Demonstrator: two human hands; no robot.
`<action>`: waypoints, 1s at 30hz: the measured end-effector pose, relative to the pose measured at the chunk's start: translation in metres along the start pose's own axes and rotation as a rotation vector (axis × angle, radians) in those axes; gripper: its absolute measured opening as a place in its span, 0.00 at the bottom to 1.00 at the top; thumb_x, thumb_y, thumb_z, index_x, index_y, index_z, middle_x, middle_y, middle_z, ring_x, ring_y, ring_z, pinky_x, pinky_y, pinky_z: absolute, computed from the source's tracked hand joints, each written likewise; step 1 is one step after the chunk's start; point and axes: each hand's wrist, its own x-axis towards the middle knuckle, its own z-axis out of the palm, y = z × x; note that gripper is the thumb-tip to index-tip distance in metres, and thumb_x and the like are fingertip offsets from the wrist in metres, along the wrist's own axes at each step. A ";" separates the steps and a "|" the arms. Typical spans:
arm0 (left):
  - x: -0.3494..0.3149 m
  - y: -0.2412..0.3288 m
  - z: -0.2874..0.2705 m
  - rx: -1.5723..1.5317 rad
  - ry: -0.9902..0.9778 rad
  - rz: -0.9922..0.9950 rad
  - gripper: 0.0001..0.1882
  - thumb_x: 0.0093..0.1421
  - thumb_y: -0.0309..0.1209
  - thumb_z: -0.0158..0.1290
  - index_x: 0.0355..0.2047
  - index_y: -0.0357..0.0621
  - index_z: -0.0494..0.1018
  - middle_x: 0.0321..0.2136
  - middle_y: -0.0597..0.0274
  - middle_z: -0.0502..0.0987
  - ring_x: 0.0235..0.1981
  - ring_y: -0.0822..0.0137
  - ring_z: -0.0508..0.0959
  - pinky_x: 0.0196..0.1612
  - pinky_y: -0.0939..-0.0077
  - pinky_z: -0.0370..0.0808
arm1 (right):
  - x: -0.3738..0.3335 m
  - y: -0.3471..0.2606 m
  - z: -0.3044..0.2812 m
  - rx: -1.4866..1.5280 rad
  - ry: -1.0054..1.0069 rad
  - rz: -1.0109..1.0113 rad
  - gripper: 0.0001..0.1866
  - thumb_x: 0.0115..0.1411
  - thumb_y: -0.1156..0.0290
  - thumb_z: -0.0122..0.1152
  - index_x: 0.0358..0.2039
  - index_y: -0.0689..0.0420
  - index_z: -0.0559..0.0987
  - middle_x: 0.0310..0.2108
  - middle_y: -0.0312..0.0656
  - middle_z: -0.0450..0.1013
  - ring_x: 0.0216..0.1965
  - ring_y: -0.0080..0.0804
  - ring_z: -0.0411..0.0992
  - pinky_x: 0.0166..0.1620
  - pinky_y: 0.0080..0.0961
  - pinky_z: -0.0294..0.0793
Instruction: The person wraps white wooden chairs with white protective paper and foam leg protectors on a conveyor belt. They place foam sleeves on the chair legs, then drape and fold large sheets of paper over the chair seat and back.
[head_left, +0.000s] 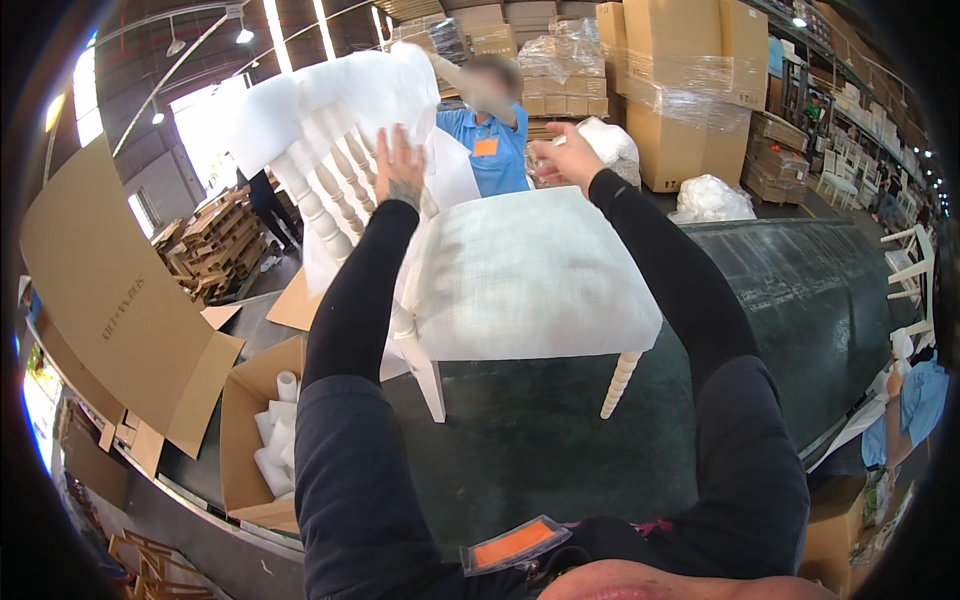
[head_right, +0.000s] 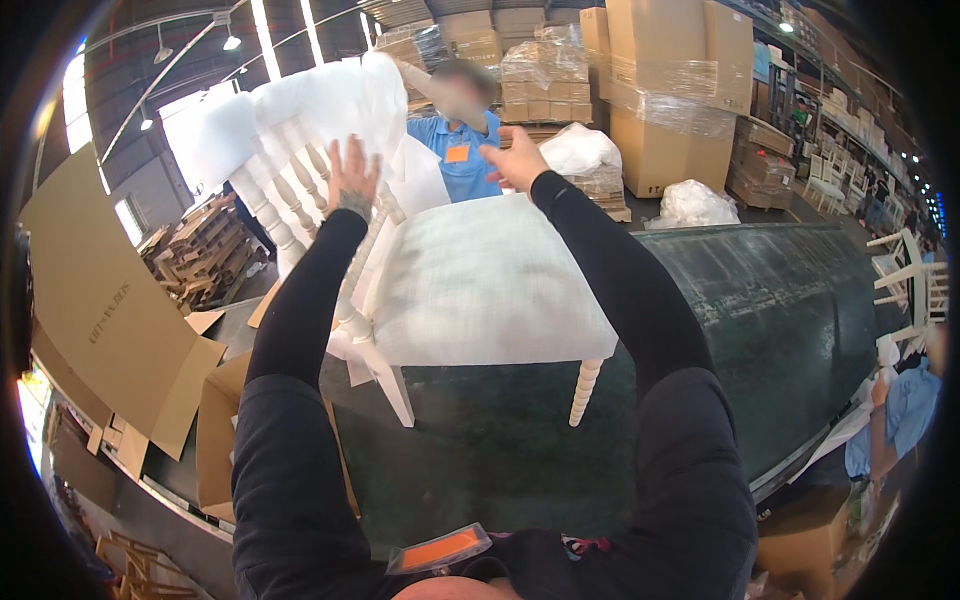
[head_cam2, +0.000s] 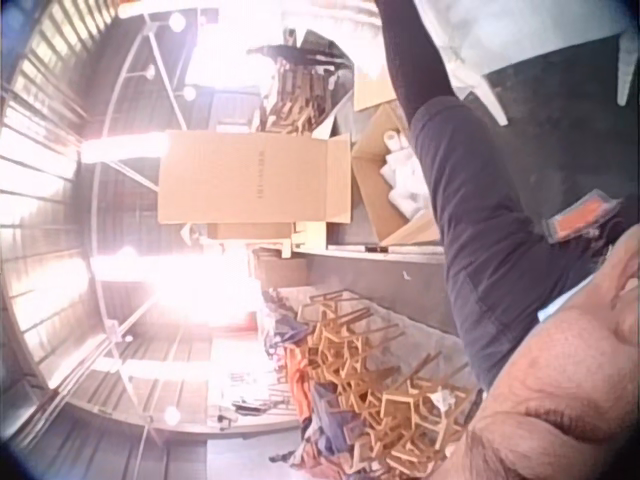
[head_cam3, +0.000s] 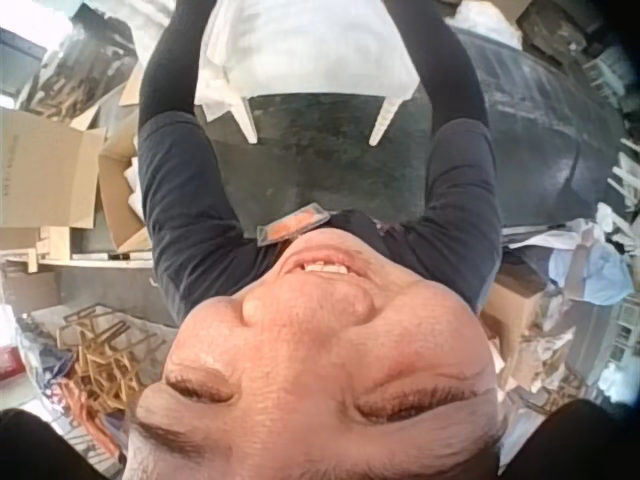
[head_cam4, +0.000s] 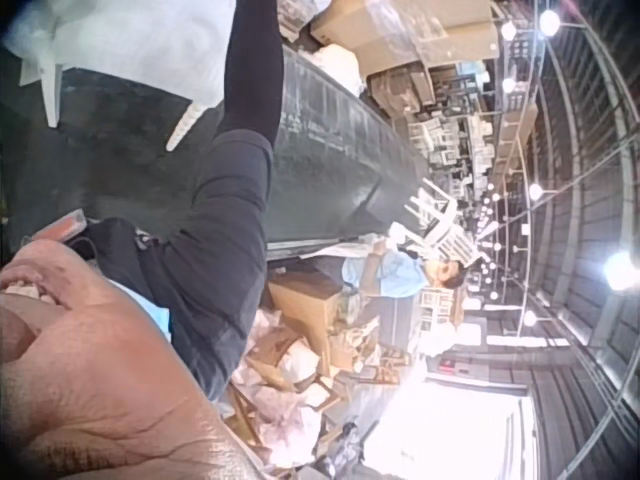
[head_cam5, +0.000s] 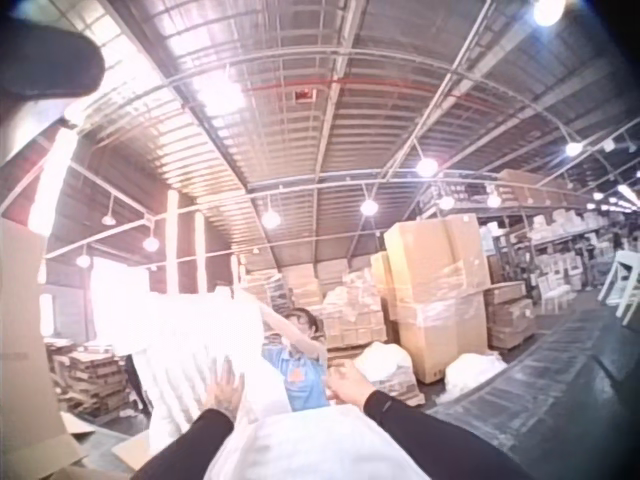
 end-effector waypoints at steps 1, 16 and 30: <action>0.012 0.000 -0.003 -0.020 -0.139 -0.068 0.24 0.67 0.32 0.41 0.64 0.49 0.63 0.63 0.51 0.64 0.71 0.46 0.48 0.68 0.32 0.37 | -0.012 0.003 -0.003 -0.002 -0.046 0.001 0.38 0.59 0.58 0.64 0.64 0.55 0.57 0.43 0.46 0.74 0.33 0.29 0.77 0.35 0.26 0.76; 0.012 -0.078 -0.071 -0.270 0.118 -0.268 0.33 0.57 0.48 0.53 0.60 0.51 0.65 0.62 0.49 0.65 0.67 0.48 0.58 0.66 0.36 0.44 | -0.155 0.118 -0.031 -1.094 -0.189 0.224 0.51 0.53 0.25 0.48 0.70 0.41 0.53 0.72 0.52 0.43 0.71 0.62 0.41 0.62 0.72 0.49; 0.006 -0.173 -0.138 -0.405 0.108 -0.532 0.38 0.58 0.60 0.49 0.63 0.54 0.63 0.61 0.54 0.67 0.67 0.52 0.59 0.67 0.34 0.46 | -0.162 0.104 -0.034 -1.046 -0.116 0.215 0.49 0.53 0.26 0.47 0.70 0.40 0.56 0.72 0.51 0.42 0.71 0.63 0.38 0.63 0.73 0.47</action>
